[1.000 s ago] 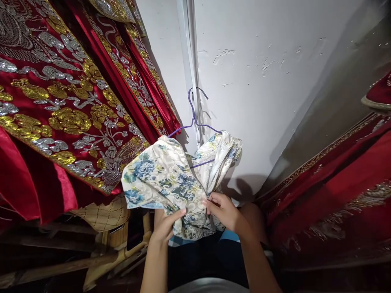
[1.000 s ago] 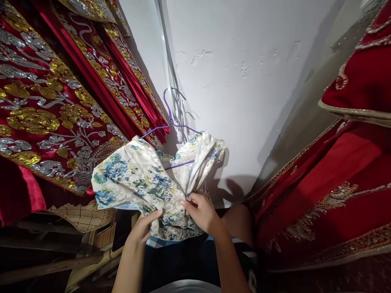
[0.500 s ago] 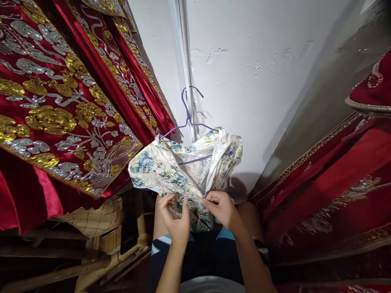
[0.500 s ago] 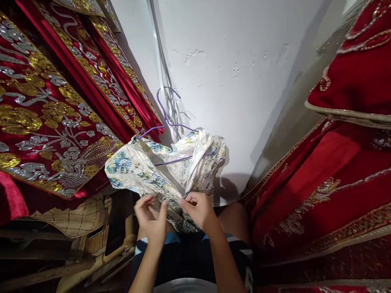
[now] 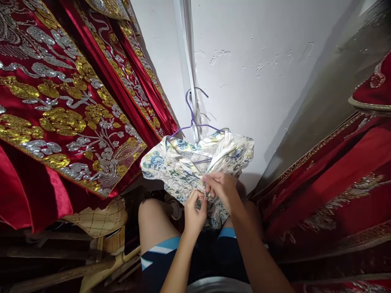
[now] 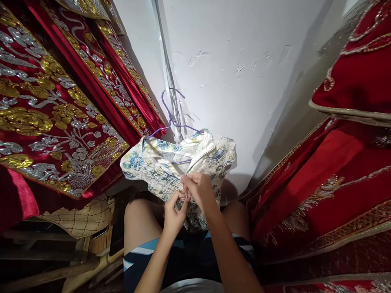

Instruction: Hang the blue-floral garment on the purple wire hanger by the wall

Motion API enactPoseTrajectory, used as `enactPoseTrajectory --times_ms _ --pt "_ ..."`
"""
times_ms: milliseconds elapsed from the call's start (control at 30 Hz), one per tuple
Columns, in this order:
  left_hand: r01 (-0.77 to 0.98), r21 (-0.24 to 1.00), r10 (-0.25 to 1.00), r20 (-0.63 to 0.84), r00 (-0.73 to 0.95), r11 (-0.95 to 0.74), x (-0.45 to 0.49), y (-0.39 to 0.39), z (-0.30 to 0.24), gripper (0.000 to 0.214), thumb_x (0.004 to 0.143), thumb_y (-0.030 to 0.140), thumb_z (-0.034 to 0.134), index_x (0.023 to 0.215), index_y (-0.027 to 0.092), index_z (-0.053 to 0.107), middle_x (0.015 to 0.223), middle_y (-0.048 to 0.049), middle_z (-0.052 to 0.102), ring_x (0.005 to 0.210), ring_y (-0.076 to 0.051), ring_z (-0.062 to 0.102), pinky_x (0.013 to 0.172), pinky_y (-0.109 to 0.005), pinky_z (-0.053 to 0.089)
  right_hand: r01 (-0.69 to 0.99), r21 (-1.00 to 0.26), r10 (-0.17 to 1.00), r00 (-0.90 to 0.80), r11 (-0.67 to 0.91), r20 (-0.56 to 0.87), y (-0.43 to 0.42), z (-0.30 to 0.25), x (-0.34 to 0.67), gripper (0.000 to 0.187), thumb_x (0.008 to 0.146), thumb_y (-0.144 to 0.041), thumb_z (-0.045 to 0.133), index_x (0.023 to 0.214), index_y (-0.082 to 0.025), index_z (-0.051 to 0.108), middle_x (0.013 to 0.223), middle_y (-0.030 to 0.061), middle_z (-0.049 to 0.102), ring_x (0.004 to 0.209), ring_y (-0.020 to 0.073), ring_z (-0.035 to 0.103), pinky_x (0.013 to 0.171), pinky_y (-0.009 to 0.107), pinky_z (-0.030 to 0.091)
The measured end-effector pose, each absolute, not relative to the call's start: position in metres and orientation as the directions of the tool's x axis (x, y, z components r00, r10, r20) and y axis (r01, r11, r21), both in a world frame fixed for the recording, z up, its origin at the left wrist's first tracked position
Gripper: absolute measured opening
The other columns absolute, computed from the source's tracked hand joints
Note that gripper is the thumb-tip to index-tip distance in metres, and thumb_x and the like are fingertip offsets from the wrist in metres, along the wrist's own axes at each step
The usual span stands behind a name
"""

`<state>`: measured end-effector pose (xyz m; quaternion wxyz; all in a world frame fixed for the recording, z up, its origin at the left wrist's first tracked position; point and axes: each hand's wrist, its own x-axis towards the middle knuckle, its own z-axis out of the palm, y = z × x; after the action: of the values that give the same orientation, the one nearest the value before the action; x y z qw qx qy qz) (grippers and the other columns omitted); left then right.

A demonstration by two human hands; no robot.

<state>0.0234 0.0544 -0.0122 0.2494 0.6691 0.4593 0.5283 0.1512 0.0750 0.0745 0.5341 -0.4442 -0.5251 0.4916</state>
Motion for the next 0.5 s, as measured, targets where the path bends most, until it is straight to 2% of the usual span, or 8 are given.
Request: enactPoseTrajectory --times_ms 200,300,400,433,500 --pt "0.387 0.801 0.880 0.470 0.065 -0.457 0.017 0.059 -0.021 0.018 0.093 0.022 0.053 0.076 0.020 0.049 0.075 -0.0003 0.052 0.073 -0.016 0.053 0.069 -0.026 0.040 -0.231 -0.936 0.961 -0.010 0.266 0.276 0.114 0.136 0.135 0.031 0.076 -0.045 0.076 0.069 -0.015 0.071 0.054 0.0008 0.064 0.040 0.0075 0.042 0.040 0.022 0.032" --pt "0.437 0.800 0.912 0.362 0.194 -0.410 0.007 0.057 -0.004 0.019 0.091 0.018 0.052 0.072 0.020 0.048 0.073 -0.0005 0.053 0.071 -0.017 0.054 0.067 -0.027 0.041 -0.281 -0.906 0.947 0.043 0.318 0.319 0.121 0.155 0.134 0.028 0.078 -0.041 0.075 0.071 -0.014 0.072 0.054 0.0003 0.063 0.039 0.0063 0.043 0.038 0.021 0.030" --pt "0.475 0.774 0.892 0.251 0.375 -0.417 -0.017 0.040 0.045 0.011 0.088 0.015 0.056 0.080 0.021 0.061 0.079 -0.0022 0.064 0.078 -0.020 0.062 0.073 -0.030 0.046 -0.312 -0.895 0.945 0.037 0.320 0.325 0.120 0.160 0.136 0.026 0.079 -0.039 0.074 0.071 -0.014 0.071 0.052 -0.0018 0.061 0.038 0.0055 0.043 0.037 0.019 0.030" --pt "0.469 0.760 0.875 0.266 0.405 -0.449 -0.028 0.030 0.066 0.010 0.089 0.017 0.061 0.093 0.023 0.067 0.088 -0.0030 0.069 0.084 -0.021 0.065 0.078 -0.032 0.048 -0.314 -0.896 0.946 0.024 0.314 0.323 0.119 0.160 0.137 0.026 0.080 -0.039 0.073 0.071 -0.015 0.070 0.051 -0.0023 0.061 0.038 0.0055 0.043 0.037 0.019 0.030" --pt "0.425 0.716 0.829 0.427 0.361 -0.554 -0.051 0.004 0.107 0.012 0.091 0.024 0.065 0.101 0.025 0.071 0.103 -0.0057 0.072 0.094 -0.023 0.066 0.084 -0.035 0.052 -0.312 -0.900 0.948 0.014 0.305 0.317 0.117 0.156 0.138 0.026 0.081 -0.039 0.072 0.071 -0.015 0.069 0.050 -0.0030 0.059 0.038 0.0059 0.044 0.038 0.019 0.031"
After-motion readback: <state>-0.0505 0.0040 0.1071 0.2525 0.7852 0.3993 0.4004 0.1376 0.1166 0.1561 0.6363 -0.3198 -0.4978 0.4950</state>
